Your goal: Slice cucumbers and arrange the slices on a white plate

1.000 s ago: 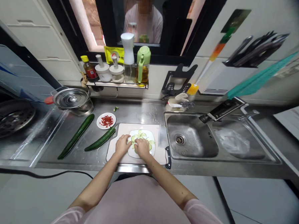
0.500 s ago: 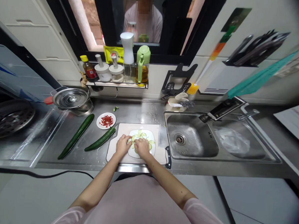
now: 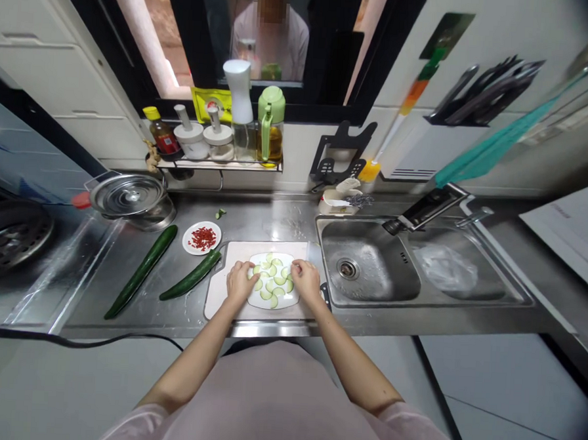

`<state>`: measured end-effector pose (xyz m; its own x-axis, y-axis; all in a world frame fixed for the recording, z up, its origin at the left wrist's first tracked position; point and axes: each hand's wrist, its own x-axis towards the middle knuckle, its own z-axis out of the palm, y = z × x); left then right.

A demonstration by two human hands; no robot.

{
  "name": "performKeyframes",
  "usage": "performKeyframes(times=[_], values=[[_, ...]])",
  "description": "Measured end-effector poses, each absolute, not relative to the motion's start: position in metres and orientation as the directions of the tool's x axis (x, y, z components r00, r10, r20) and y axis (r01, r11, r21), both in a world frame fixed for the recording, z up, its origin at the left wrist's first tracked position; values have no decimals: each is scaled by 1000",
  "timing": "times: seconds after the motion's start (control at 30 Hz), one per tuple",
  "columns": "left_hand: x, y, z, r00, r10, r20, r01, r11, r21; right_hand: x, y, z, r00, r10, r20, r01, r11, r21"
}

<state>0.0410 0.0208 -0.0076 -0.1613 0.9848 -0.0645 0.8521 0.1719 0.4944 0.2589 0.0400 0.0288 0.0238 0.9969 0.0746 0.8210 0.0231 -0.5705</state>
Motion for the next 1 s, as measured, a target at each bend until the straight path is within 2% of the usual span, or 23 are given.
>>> performKeyframes(times=[0.13,0.27,0.47,0.57,0.67,0.8,0.9,1.0], values=[[42,22,-10,-166,983,-79,862,183,472,250,34,26,-30,998,48,850,51,-525],[42,23,-6,-163,982,-95,861,189,473,250,36,26,-29,998,52,848,52,-528],[41,24,-5,-161,983,-93,858,186,479,260,40,28,41,996,83,792,18,-610],[40,25,-7,-167,983,-76,831,182,526,263,41,26,89,992,92,726,-1,-687],[38,25,-7,-243,969,-37,730,208,651,264,43,26,206,976,72,575,-62,-816],[30,24,-1,-522,852,32,444,239,863,273,54,33,421,907,16,233,-90,-968],[18,25,3,-689,720,79,263,147,954,286,63,46,575,816,-58,-1,-70,-998],[8,27,7,-781,621,64,154,93,984,301,68,58,646,754,-114,-117,-49,-992]])
